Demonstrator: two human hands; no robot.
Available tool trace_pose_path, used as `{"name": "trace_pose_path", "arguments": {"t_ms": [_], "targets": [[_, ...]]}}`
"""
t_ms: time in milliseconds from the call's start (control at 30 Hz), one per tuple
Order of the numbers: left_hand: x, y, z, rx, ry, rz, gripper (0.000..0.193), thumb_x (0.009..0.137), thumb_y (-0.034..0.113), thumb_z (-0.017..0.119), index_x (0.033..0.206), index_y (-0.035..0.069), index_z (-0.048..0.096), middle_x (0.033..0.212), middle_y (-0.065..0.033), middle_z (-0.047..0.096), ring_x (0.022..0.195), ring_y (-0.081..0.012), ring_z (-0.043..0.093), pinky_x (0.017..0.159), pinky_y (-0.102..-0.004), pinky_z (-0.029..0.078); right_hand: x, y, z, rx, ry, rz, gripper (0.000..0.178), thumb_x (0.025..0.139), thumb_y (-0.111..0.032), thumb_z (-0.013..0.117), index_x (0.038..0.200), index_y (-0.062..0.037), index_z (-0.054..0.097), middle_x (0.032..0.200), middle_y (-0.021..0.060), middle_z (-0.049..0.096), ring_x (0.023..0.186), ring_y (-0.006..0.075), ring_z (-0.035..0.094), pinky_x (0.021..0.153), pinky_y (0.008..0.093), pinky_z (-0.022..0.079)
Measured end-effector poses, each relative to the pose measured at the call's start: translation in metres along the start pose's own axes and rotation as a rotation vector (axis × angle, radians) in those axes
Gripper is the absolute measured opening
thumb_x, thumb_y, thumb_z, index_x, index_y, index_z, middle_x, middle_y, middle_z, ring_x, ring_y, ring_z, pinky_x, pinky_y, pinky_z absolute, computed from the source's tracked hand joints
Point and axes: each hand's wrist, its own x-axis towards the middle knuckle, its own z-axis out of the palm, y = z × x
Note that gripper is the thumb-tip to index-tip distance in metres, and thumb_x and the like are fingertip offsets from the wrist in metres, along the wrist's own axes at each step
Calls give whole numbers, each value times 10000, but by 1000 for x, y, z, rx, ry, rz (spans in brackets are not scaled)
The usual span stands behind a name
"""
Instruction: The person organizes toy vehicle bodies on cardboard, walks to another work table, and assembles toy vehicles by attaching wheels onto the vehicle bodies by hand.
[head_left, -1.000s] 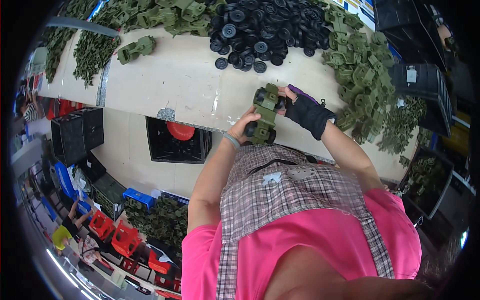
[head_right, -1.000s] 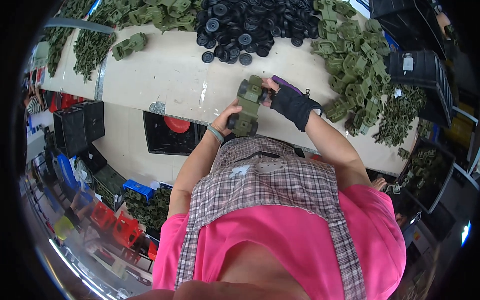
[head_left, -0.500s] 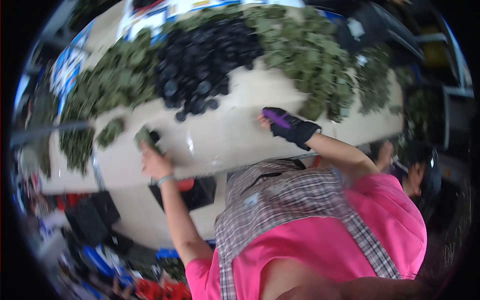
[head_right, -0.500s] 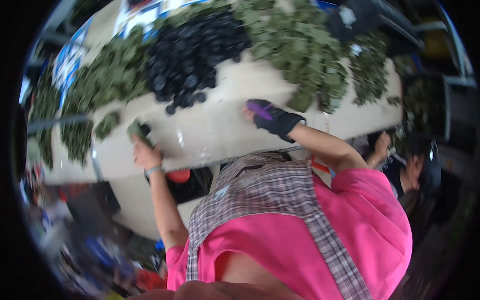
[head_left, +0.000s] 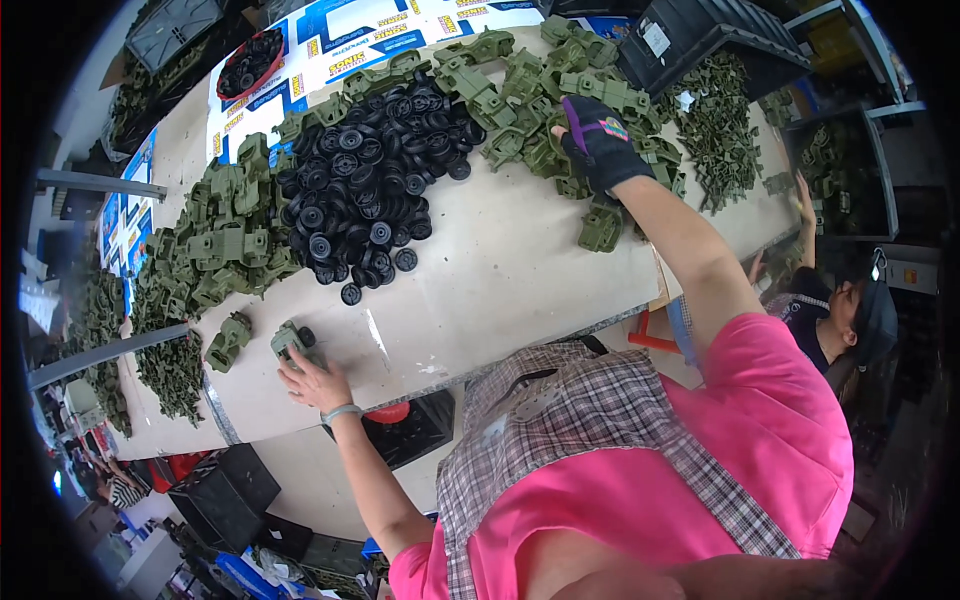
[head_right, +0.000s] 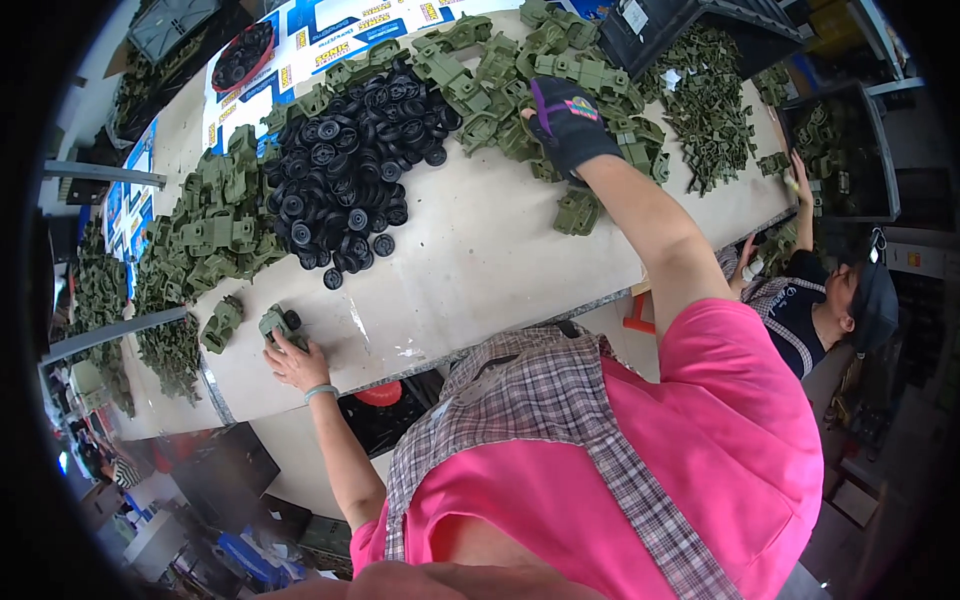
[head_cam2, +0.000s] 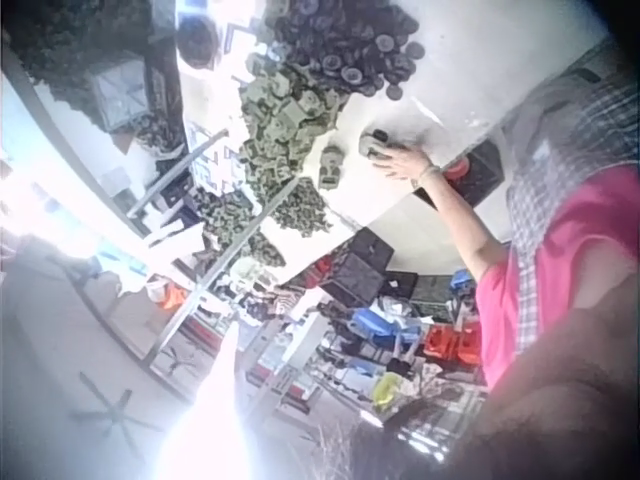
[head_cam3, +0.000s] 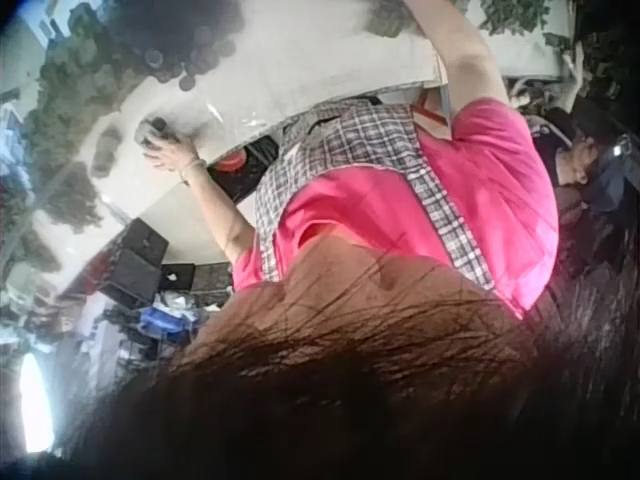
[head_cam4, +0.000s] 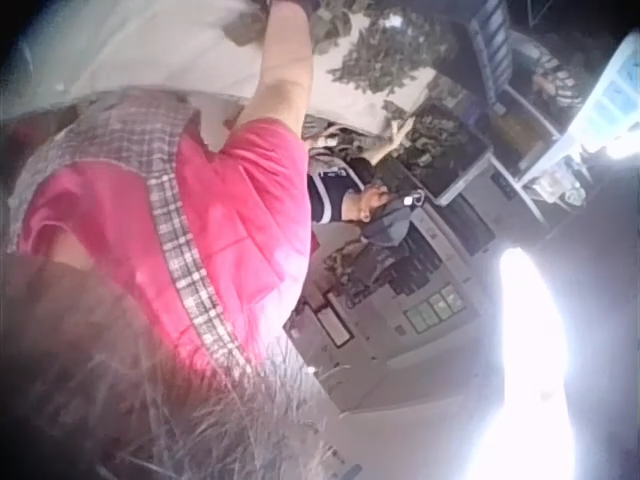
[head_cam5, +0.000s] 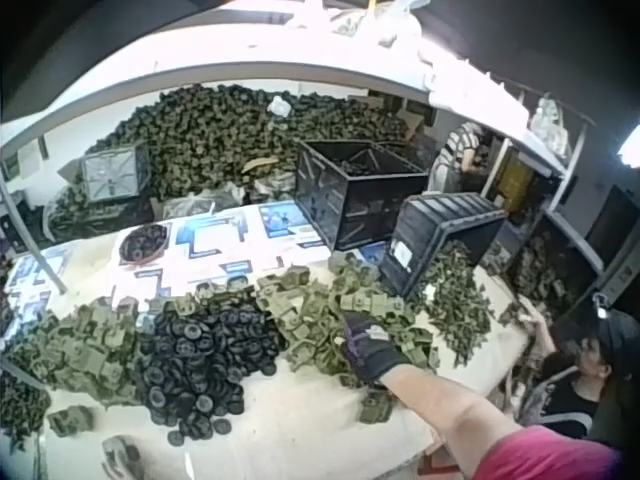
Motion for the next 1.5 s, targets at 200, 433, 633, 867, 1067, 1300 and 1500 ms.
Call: {"name": "trace_pose_path", "arguments": {"t_ms": [200,433,633,867,1067,1300,1500], "targets": [[-29,100,-19,-560,-71,442,742,832,102,756,1522,75,482,1563,-243,408,1469,-468,355,1194,-564,340,-26,37,-5,701,-137,221,342,943,-168,728,1250,-43,646,1188,150,695,1106,283,683,951,395,531],[-67,189,-51,-930,-532,614,723,877,51,728,1542,59,444,1591,-226,375,1489,-420,353,1227,-558,315,-37,-50,-54,545,75,-332,316,892,-259,682,1143,-72,729,1108,161,707,1035,383,672,892,478,558],[-53,257,-64,-1289,-797,662,953,871,151,797,1652,75,256,1669,-186,307,1521,-342,341,1218,-547,333,-81,-94,-98,1148,-157,-46,381,1012,-315,694,1282,-50,649,1265,132,658,1223,291,613,1050,429,479],[-54,254,-50,-1462,-1224,496,947,905,30,768,1668,46,207,1578,-203,445,1401,-292,479,1176,-416,390,-129,-119,-100,1639,-303,505,432,949,-212,738,1325,-35,619,1254,89,667,1229,209,602,1071,390,484],[-83,222,-26,-1245,-1105,442,929,878,134,825,1614,-6,275,1311,-214,686,1163,-300,685,1008,-414,542,-166,-130,12,1681,-446,543,415,947,-247,756,1318,-97,646,1274,42,663,1232,143,591,1075,328,454],[-80,181,-36,-491,-577,222,1019,810,198,828,1639,122,240,1236,-227,689,1194,-465,610,1019,-514,522,-111,-137,43,839,-575,-31,418,906,-159,716,1306,-81,625,1258,191,650,1190,366,631,1017,452,512],[-95,157,-1,-535,-640,-15,997,824,232,812,1632,143,235,1324,-199,612,1222,-440,591,984,-582,522,-44,-212,105,735,-456,56,475,875,-217,781,1285,-38,622,1234,207,669,1180,412,623,998,466,506]]}}
